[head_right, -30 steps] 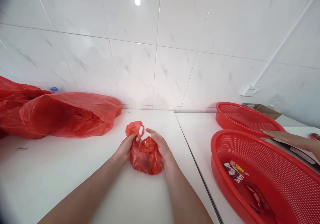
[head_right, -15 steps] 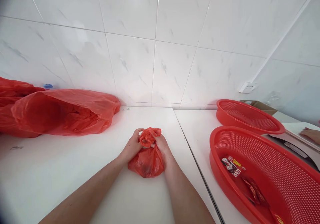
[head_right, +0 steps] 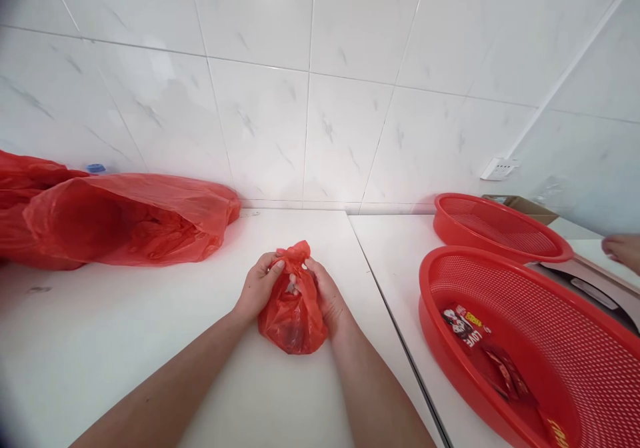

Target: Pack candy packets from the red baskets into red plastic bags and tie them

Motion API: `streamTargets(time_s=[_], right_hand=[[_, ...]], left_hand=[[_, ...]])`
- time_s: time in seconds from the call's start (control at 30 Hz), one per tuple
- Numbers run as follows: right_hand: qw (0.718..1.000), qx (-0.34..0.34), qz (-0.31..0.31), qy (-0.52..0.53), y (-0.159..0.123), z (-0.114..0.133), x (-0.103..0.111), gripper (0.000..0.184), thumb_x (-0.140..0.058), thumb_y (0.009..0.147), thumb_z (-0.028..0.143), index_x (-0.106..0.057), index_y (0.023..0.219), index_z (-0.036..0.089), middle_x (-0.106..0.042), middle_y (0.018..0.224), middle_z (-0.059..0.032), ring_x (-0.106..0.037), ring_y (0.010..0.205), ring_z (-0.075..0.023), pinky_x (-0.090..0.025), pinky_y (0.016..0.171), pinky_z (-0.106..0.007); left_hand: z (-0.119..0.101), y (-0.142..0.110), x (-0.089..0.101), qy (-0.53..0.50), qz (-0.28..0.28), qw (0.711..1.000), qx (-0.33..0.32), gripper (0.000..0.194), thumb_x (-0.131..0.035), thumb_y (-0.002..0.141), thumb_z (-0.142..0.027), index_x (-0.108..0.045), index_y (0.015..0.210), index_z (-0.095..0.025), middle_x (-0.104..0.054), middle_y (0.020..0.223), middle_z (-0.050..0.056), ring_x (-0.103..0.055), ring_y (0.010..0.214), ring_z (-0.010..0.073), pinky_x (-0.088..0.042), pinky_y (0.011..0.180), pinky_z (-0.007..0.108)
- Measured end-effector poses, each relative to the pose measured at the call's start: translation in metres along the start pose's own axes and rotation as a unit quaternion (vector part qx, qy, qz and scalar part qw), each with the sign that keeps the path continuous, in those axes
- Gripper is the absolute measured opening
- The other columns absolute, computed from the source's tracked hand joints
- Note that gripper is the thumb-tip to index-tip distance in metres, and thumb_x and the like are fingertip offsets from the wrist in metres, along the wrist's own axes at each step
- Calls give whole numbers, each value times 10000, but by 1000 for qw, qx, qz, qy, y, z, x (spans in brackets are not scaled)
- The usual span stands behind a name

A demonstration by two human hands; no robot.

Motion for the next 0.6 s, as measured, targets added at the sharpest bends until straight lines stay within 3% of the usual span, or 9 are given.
streamTargets(time_s=[0.1, 0.17, 0.3, 0.4, 0.5, 0.6], right_hand=[[998, 48, 41, -3, -3, 5, -4, 493, -487, 793, 675, -599, 989, 237, -615, 711, 3, -504, 521, -114, -393, 508, -243], [996, 76, 26, -34, -1, 7, 0, 500, -481, 790, 688, -592, 972, 236, -599, 677, 13, -501, 512, -109, -388, 504, -237], [990, 105, -8, -96, 4, 11, 9, 232, -726, 710, 341, -544, 764, 208, -575, 606, 46, -500, 510, -88, -395, 525, -214], [980, 116, -29, -161, 6, 15, 9, 286, -706, 645, 182, -544, 873, 238, -618, 710, 48, -537, 560, -99, -434, 560, -230], [932, 135, -107, -319, 5, 18, 11, 443, -632, 634, 164, -527, 1050, 275, -622, 801, 39, -575, 634, -130, -461, 587, -264], [856, 161, -221, -440, 5, 21, 18, 372, -589, 630, 185, -557, 993, 253, -595, 735, 40, -557, 630, -145, -440, 578, -274]], left_hand=[[8, -1, -7, -174, 66, 977, 103, 225, -566, 822, -436, -558, 820, -211, -612, 723, 8, -583, 618, 162, -493, 601, 325], [12, -1, -6, -218, 76, 963, 141, 245, -664, 752, -404, -536, 756, -196, -610, 684, -7, -570, 581, 142, -475, 580, 296], [18, 3, -1, -227, 75, 955, 175, 306, -743, 675, -378, -517, 676, -172, -611, 676, -11, -580, 611, 131, -460, 601, 267], [19, 4, 1, -233, 88, 954, 170, 310, -726, 695, -397, -518, 675, -168, -623, 720, 0, -589, 643, 133, -458, 622, 269], [17, 3, 2, -230, 85, 957, 155, 299, -726, 705, -361, -500, 663, -169, -601, 700, -19, -562, 623, 110, -436, 614, 247], [13, 0, 1, -186, 92, 970, 131, 283, -720, 715, -329, -494, 663, -168, -560, 656, -37, -513, 585, 85, -404, 584, 224]])
Point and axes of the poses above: each hand's wrist, its own y-axis towards the middle knuckle, its own x-axis out of the back of the hand, z = x × y, the point moved 5 cm from there along y, towards the middle knuckle
